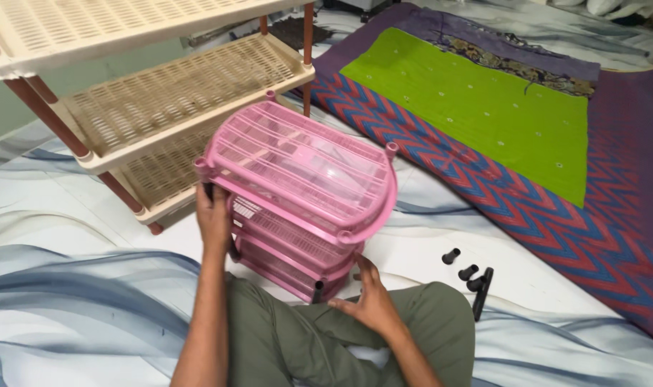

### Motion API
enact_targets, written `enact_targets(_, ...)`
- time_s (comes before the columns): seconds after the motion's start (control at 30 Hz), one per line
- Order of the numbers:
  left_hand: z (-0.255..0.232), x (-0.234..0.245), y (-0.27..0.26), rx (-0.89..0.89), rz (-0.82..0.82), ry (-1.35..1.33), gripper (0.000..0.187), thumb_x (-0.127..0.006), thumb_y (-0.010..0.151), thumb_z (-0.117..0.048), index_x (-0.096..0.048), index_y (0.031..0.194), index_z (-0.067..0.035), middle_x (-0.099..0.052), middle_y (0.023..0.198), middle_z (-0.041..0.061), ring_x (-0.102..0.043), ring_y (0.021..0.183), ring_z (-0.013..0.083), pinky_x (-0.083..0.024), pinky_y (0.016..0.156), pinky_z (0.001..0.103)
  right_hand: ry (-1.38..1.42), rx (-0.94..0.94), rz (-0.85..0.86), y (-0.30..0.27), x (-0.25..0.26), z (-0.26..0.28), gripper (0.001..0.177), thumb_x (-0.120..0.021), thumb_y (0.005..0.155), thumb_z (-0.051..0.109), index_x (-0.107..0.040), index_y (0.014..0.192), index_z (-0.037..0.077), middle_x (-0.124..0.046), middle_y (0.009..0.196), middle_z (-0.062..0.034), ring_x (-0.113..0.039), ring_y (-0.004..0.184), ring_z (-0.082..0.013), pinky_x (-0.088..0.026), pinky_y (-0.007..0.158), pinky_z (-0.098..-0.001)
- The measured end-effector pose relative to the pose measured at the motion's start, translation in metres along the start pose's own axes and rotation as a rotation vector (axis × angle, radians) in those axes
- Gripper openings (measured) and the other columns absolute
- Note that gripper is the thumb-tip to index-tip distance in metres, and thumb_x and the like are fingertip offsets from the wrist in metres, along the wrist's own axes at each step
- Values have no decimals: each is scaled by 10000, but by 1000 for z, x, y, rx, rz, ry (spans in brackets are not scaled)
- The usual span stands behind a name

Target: The person disassembles a pink plastic three-tier rack by removing the black vertical poles and caps, then separates the pink trays. A beige rack is also visible nearby.

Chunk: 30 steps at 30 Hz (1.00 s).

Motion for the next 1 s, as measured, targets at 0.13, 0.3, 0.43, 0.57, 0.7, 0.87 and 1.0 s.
enact_targets(0.13,24,-17,-17,-95,5,170,383,-567,1111,-344,-585,1312,-18,-587,993,13,-518,889,127,-453,802,300,122,-24,-98,21,2,-28,1158,-924,663,317,-224,1534,16,-418,1537,-228,-609,1221,-317,-574,869,-396)
enact_targets(0.3,47,-79,-63,129,172,364,424,-632,969,-322,-605,1331,-102,-717,929,-4,-611,763,123,-499,692,304,10,-115,-467,36,58,-59,817,-794,852,262,-431,1566,103,-606,1447,-163,-648,1256,-265,-558,944,-391)
enact_targets(0.43,41,-149,-127,163,481,195,267,-798,920,-217,-732,1017,22,-663,860,31,-585,787,125,-506,709,329,497,61,-322,43,70,-24,852,-757,888,442,-389,1558,64,-577,1481,-144,-586,1344,-273,-481,1076,-395)
enact_targets(0.57,15,-174,-151,148,768,-3,283,-779,860,-209,-701,1062,-27,-689,964,-45,-609,889,73,-514,782,288,1363,188,106,59,62,30,997,-720,930,608,-310,1652,55,-472,1566,-144,-451,1312,-289,-391,1093,-411)
enact_targets(0.7,1,-176,-158,177,899,108,289,-820,841,-234,-645,974,-46,-625,913,-38,-582,861,90,-507,758,311,1863,367,365,88,69,77,1083,-741,834,654,-299,1582,9,-429,1595,-152,-412,1462,-327,-361,1221,-482)
enact_targets(0.87,8,-174,-158,249,823,237,222,-787,859,-235,-675,917,-52,-648,843,-15,-600,813,93,-532,743,321,1803,-17,-117,124,67,79,757,-759,915,430,-464,1489,34,-566,1439,-116,-531,1318,-293,-407,1165,-484)
enact_targets(1.0,9,-170,-157,141,717,208,245,-727,875,-207,-706,1058,-46,-717,947,-1,-649,906,96,-552,815,321,1995,-90,20,124,66,87,601,-726,923,341,-541,1402,30,-639,1358,-141,-592,1261,-313,-440,1114,-514)
Point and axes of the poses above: each hand's wrist, its own y-axis towards the middle knuckle, its own x-axis out of the back of the hand, z = x × y, the point moved 5 cm from there along y, towards the middle knuckle
